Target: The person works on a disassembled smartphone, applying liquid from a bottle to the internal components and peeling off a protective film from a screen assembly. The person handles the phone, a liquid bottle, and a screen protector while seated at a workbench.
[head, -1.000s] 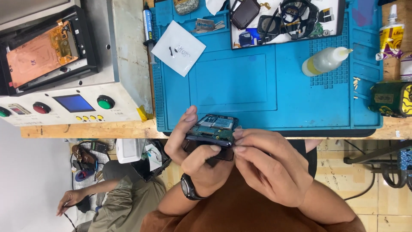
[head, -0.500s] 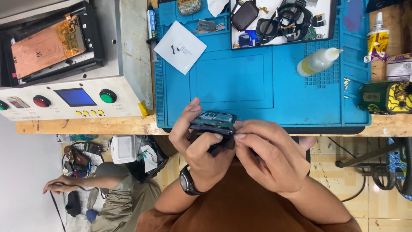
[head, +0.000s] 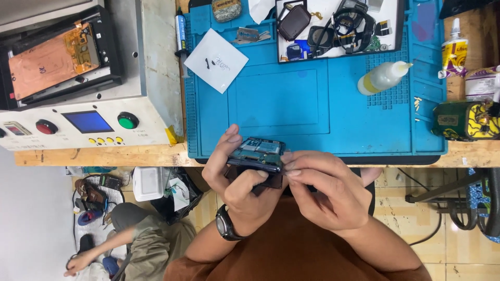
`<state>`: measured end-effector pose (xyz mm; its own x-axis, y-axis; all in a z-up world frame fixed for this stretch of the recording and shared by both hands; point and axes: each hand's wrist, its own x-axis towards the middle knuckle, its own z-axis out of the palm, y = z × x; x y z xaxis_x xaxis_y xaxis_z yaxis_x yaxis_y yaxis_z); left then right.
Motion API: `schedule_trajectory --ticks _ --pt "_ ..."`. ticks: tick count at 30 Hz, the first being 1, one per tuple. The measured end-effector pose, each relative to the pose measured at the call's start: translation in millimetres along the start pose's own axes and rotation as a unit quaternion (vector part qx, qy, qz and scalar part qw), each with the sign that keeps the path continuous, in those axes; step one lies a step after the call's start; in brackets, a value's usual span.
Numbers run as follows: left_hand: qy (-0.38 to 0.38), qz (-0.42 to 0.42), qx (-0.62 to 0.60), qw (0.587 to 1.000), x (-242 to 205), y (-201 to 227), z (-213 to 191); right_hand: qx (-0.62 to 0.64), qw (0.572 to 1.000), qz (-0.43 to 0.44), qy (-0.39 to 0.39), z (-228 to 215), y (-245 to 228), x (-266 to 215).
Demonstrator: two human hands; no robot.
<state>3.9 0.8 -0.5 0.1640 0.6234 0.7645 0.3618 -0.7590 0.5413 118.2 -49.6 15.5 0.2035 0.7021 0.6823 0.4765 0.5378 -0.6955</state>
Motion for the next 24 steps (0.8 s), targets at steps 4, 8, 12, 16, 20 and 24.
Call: schedule_trajectory --ticks 4,8,12,16,20,24 --pt "0.0 -0.003 -0.001 1.0 0 0 0 0.02 0.999 0.033 0.01 -1 0 -2" --pt "0.002 -0.011 -0.004 1.0 -1 1 -1 0.034 0.999 0.036 0.015 -2 0 -5" --pt "0.01 -0.008 0.001 1.0 -2 0 0 0.035 0.999 0.025 0.001 -5 1 -6" --pt "0.002 -0.013 -0.001 1.0 -4 -1 -2 0.021 0.999 0.02 -0.045 -11 -1 -8" --pt "0.016 -0.014 -0.017 1.0 -3 2 2 -0.044 0.996 -0.017 -0.071 -12 -6 -5" --pt "0.03 -0.014 -0.009 0.999 0 4 4 -0.095 0.991 -0.017 -0.094 -13 -15 8"
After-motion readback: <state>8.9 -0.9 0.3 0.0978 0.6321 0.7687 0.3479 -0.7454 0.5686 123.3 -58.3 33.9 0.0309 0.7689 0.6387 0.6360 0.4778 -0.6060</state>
